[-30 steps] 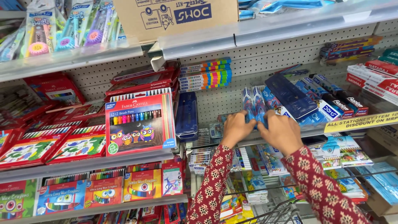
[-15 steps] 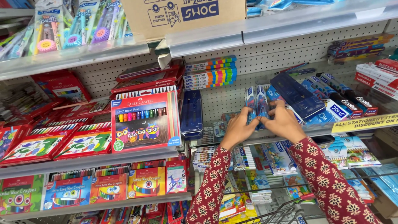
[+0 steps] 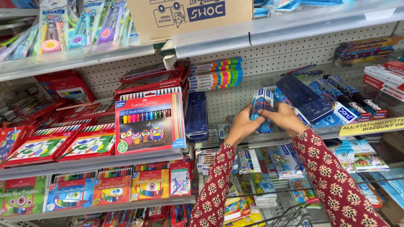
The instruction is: Selecting and placing various stationery items like color pencils and pens into a shopping cart.
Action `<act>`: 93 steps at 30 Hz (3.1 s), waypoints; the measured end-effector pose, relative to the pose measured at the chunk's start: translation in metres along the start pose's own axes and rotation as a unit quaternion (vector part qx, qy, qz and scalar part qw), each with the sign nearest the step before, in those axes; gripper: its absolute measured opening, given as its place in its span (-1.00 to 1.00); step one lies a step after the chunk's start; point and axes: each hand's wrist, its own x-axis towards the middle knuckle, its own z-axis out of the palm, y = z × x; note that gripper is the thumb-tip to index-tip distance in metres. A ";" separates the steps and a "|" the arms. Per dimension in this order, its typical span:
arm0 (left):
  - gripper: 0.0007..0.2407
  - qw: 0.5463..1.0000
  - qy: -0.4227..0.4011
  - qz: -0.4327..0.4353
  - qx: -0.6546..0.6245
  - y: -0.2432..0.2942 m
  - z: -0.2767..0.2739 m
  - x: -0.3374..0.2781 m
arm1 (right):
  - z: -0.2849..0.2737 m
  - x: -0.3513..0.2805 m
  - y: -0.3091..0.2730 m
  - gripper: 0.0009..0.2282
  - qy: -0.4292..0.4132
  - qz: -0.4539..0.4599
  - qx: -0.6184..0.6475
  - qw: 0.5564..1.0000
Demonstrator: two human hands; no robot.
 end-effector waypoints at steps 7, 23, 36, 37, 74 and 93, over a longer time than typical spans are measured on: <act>-0.43 0.994 -0.028 0.024 -0.101 -0.020 0.004 0.005 | -0.001 -0.007 -0.017 -0.73 -0.020 0.034 0.068 0.997; -0.29 0.945 0.044 0.061 -0.318 0.024 0.004 -0.030 | 0.020 -0.032 -0.035 -0.31 0.094 -0.135 0.232 0.959; -0.25 0.933 0.051 0.111 -0.338 0.063 -0.031 -0.151 | 0.055 -0.144 -0.067 -0.38 0.058 -0.272 0.246 0.929; -0.25 0.934 0.054 0.101 -0.338 0.060 -0.032 -0.166 | 0.060 -0.158 -0.062 -0.38 0.054 -0.263 0.247 0.931; -0.29 0.579 0.116 -0.645 -0.485 -0.312 0.198 -0.627 | 0.259 -0.451 0.450 -0.35 -0.431 0.125 -0.207 0.870; -0.74 0.752 0.108 -0.639 0.118 -0.446 0.157 -0.713 | 0.245 -0.480 0.462 -0.54 -0.313 0.063 -0.328 0.889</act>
